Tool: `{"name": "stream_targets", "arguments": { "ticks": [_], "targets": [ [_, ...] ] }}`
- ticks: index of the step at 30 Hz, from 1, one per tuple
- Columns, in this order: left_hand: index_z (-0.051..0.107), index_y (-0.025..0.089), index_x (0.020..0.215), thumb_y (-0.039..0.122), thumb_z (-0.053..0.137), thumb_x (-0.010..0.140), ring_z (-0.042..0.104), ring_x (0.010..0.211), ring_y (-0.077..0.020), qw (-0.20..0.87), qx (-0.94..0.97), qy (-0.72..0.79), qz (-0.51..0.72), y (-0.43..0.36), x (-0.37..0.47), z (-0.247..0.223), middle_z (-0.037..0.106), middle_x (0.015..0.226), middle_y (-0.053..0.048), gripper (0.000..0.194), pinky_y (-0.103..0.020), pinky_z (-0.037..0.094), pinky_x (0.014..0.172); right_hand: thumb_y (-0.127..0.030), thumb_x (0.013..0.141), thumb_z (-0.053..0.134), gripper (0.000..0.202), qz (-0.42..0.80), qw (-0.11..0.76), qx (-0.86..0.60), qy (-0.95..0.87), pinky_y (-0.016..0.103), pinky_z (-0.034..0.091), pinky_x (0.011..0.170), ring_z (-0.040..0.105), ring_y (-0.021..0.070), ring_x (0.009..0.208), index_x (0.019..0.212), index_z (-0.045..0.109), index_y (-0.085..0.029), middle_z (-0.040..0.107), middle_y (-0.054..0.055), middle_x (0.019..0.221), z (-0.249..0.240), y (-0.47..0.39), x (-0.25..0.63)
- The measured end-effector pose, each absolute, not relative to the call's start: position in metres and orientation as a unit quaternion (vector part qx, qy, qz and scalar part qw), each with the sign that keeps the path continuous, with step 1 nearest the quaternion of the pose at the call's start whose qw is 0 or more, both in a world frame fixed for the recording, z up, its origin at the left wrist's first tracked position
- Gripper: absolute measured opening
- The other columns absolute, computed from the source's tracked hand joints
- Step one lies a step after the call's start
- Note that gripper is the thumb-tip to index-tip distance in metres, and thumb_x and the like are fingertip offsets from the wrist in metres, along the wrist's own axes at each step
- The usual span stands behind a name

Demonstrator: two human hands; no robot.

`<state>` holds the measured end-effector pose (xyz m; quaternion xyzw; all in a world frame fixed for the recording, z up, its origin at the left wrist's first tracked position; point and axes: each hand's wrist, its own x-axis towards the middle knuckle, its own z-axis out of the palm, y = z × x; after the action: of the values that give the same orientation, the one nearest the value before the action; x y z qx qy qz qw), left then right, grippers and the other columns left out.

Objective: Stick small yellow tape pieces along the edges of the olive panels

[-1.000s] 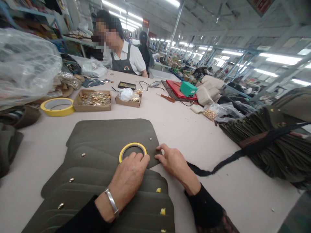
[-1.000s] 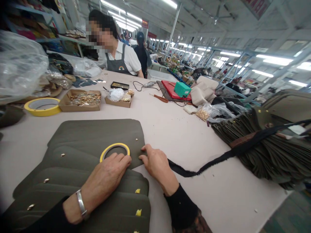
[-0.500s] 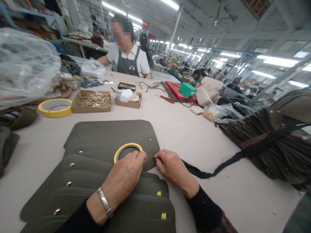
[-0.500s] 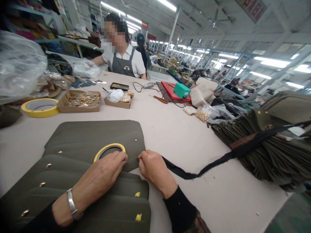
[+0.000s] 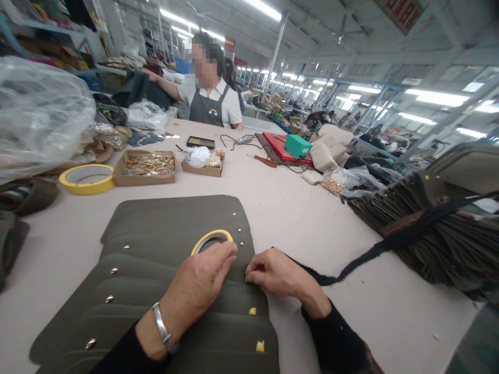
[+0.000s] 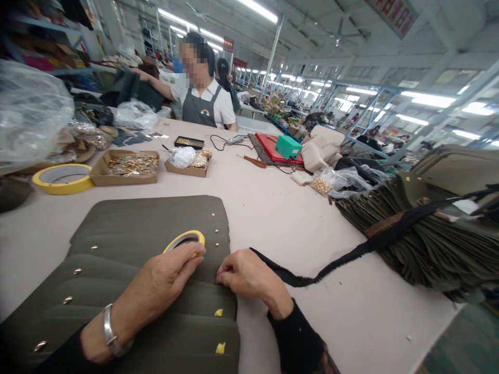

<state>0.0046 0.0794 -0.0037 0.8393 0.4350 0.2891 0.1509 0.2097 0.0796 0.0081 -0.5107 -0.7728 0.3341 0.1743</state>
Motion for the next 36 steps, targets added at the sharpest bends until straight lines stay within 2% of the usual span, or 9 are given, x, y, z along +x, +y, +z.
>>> {"name": "stream_targets", "arguments": {
  "ticks": [4, 6, 11, 18, 22, 27, 30, 33, 36],
  "targets": [
    [0.052, 0.023, 0.122, 0.026, 0.042, 0.096, 0.068, 0.097, -0.0151, 0.128, 0.839, 0.4, 0.345, 0.08, 0.006, -0.002, 0.07, 0.113, -0.003, 0.028, -0.024, 0.054, 0.084, -0.018, 0.085, 0.055, 0.019, 0.306, 0.358, -0.51, -0.72, 0.022, 0.048, 0.066, 0.063, 0.013, 0.07, 0.094, 0.071, -0.018, 0.072, 0.002, 0.082, 0.008, 0.077, 0.203],
    [0.044, 0.021, 0.132, 0.027, 0.041, 0.096, 0.069, 0.098, -0.016, 0.122, 0.841, 0.4, 0.343, 0.08, 0.006, -0.001, 0.069, 0.118, -0.005, 0.036, -0.025, 0.054, 0.083, -0.018, 0.086, 0.055, 0.019, 0.286, 0.392, -0.469, -0.738, 0.024, 0.049, 0.071, 0.064, 0.0136, 0.075, 0.099, 0.069, -0.018, 0.071, 0.003, 0.087, 0.008, 0.077, 0.197],
    [0.04, 0.022, 0.129, 0.029, 0.042, 0.096, 0.072, 0.078, -0.0165, 0.143, 0.833, 0.429, 0.32, 0.078, 0.007, -0.002, 0.073, 0.099, -0.003, 0.034, -0.024, 0.055, 0.064, -0.016, 0.088, 0.053, 0.019, 0.222, 0.392, -0.417, -0.789, 0.026, 0.049, 0.073, 0.064, 0.0143, 0.077, 0.102, 0.067, -0.019, 0.07, 0.004, 0.087, 0.005, 0.076, 0.192],
    [0.041, 0.023, 0.124, 0.025, 0.04, 0.097, 0.07, 0.087, -0.0169, 0.16, 0.856, 0.405, 0.281, 0.076, 0.007, -0.005, 0.069, 0.11, -0.004, 0.027, -0.024, 0.052, 0.068, -0.013, 0.086, 0.051, 0.013, 0.156, 0.379, -0.402, -0.819, 0.024, 0.047, 0.069, 0.06, 0.0134, 0.071, 0.085, 0.063, -0.019, 0.066, 0.002, 0.078, 0.002, 0.075, 0.191],
    [0.044, 0.024, 0.119, 0.019, 0.039, 0.096, 0.069, 0.081, -0.0154, 0.18, 0.854, 0.402, 0.278, 0.075, 0.008, -0.002, 0.069, 0.097, 0.0, 0.024, -0.024, 0.049, 0.066, -0.012, 0.083, 0.05, 0.014, 0.101, 0.387, -0.41, -0.819, 0.023, 0.043, 0.061, 0.055, 0.012, 0.061, 0.078, 0.06, -0.019, 0.062, 0.001, 0.069, 0.001, 0.076, 0.189],
    [0.053, 0.024, 0.099, 0.022, 0.04, 0.097, 0.065, 0.073, -0.0158, 0.14, 0.845, 0.434, 0.279, 0.075, 0.008, 0.0, 0.066, 0.085, 0.002, 0.013, -0.026, 0.045, 0.062, -0.01, 0.081, 0.047, 0.016, 0.048, 0.405, -0.427, -0.807, 0.024, 0.043, 0.059, 0.055, 0.0126, 0.06, 0.075, 0.06, -0.019, 0.06, 0.001, 0.065, 0.0, 0.075, 0.182],
    [0.055, 0.022, 0.091, 0.022, 0.038, 0.097, 0.063, 0.069, -0.0158, 0.1, 0.845, 0.44, 0.287, 0.075, 0.008, 0.001, 0.063, 0.078, 0.001, 0.017, -0.026, 0.043, 0.061, -0.013, 0.08, 0.05, 0.014, 0.095, 0.419, -0.457, -0.778, 0.024, 0.044, 0.059, 0.057, 0.0125, 0.06, 0.076, 0.062, -0.018, 0.061, 0.001, 0.065, 0.002, 0.072, 0.175],
    [0.054, 0.021, 0.086, 0.021, 0.038, 0.097, 0.059, 0.062, -0.0149, 0.05, 0.837, 0.433, 0.331, 0.072, 0.009, 0.004, 0.06, 0.072, 0.001, 0.019, -0.027, 0.041, 0.057, -0.019, 0.08, 0.054, 0.011, 0.231, 0.428, -0.537, -0.69, 0.022, 0.045, 0.055, 0.059, 0.0116, 0.056, 0.073, 0.063, -0.017, 0.063, -0.001, 0.063, 0.001, 0.078, 0.173],
    [0.053, 0.02, 0.089, 0.021, 0.039, 0.097, 0.06, 0.064, -0.0148, 0.027, 0.837, 0.423, 0.346, 0.07, 0.011, 0.004, 0.061, 0.074, 0.001, 0.016, -0.027, 0.042, 0.058, -0.027, 0.078, 0.057, 0.013, 0.364, 0.421, -0.599, -0.575, 0.02, 0.045, 0.047, 0.059, 0.0113, 0.048, 0.071, 0.061, -0.016, 0.061, -0.002, 0.058, -0.007, 0.094, 0.182]
  ]
}}
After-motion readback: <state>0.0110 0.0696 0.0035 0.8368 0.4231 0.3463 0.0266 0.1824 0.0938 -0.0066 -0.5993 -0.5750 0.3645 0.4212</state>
